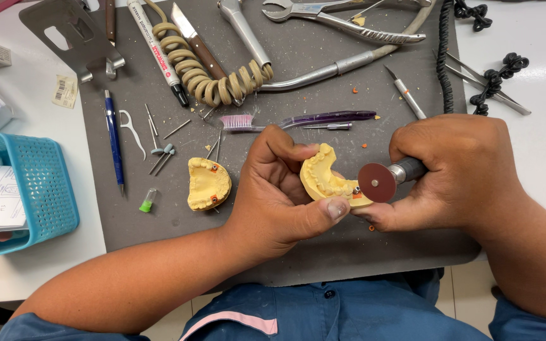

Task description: The person uses a rotary grinding tool with a disc attachment to grind and smooth the surface of a yellow dental cast held in the left hand. The person repeatedly repositions the cast to access different areas while grinding.

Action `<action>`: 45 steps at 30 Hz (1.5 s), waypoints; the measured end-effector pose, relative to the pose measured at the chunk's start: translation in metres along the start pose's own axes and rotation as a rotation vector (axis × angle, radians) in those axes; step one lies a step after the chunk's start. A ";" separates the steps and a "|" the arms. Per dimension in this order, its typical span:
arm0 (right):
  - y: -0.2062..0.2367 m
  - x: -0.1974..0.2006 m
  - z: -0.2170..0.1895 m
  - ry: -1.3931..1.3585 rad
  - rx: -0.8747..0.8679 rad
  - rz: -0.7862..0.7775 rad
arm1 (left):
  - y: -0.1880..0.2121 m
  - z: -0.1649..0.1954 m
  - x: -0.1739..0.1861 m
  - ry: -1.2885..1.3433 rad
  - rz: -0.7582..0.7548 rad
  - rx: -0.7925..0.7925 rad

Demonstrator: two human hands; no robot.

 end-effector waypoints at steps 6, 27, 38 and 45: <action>-0.001 0.000 -0.002 0.005 -0.003 0.000 | 0.000 0.002 -0.001 -0.023 -0.007 -0.003; -0.002 0.004 -0.004 0.016 0.017 0.027 | 0.001 0.002 -0.001 -0.006 -0.008 -0.011; -0.003 0.002 -0.004 -0.007 0.008 0.006 | 0.002 0.003 -0.002 -0.020 -0.030 -0.019; -0.004 0.004 -0.009 0.005 0.039 0.020 | 0.002 0.003 -0.003 -0.028 -0.036 -0.022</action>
Point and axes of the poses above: each hand's wrist, its own y-axis away from the middle knuckle, its own x-axis out of the back of the hand, z = x × y, the point moved 7 cm from there along -y, towards the middle knuckle, and after that the axes turned 11 degrees about y, right-handed, at the moved point
